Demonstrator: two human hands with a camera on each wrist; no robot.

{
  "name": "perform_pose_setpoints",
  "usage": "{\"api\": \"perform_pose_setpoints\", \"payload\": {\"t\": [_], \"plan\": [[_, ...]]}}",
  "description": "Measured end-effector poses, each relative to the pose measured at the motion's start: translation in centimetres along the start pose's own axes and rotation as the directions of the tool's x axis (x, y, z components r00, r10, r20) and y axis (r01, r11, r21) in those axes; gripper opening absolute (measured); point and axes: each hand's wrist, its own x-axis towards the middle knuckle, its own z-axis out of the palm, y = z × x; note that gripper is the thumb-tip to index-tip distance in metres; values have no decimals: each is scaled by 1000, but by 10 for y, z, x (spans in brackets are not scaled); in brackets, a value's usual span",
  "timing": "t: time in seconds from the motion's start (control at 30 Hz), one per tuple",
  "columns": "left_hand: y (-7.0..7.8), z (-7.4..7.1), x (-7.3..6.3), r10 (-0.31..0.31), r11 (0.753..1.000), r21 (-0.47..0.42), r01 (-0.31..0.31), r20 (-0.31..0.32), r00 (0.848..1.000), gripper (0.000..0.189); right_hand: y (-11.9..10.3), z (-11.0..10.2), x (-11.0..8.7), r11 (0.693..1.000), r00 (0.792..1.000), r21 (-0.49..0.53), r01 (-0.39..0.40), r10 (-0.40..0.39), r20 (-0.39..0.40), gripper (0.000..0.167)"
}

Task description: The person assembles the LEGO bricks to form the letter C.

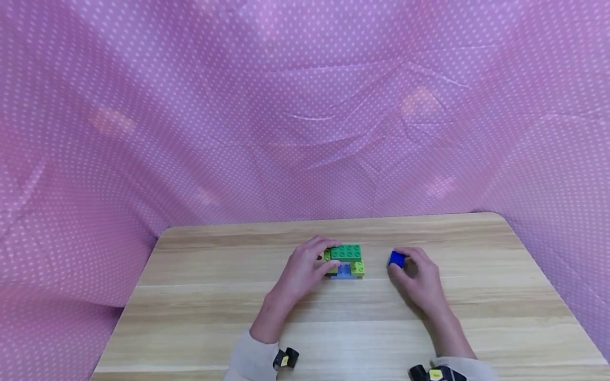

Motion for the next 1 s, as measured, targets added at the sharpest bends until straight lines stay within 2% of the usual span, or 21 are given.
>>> {"api": "perform_pose_setpoints", "payload": {"t": [0.13, 0.23, 0.47, 0.53, 0.73, 0.93, 1.0], "plan": [[-1, 1, 0, 7, 1000, 1, -7, -1, 1000, 44, -16, 11, 2, 989, 999, 147, 24, -27, 23, 44], [-1, 1, -1, 6, 1000, -2, -6, 3, 1000, 44, -30, 18, 2, 971, 998, 238, 10, -24, 57, 47], [-2, 0, -1, 16, 1000, -11, -16, 2, 1000, 43, -57, 34, 1, 891, 981, 449, -69, -21, 193, 46], [-2, 0, -1, 23, 1000, -17, -23, 0, 1000, 43, -60, 37, 2, 876, 975, 473, -93, -15, 220, 48], [-3, 0, 0, 27, 1000, -15, -27, 3, 1000, 43, -65, 42, 4, 857, 970, 495, -141, 20, 242, 52], [-4, 0, 1, 33, 999, -17, -32, 5, 999, 43, -69, 41, 7, 801, 957, 564, -199, 36, 286, 53], [-5, 0, 1, 32, 999, -17, -32, 5, 999, 43, -70, 40, 8, 791, 953, 573, -213, 39, 301, 53]]}}
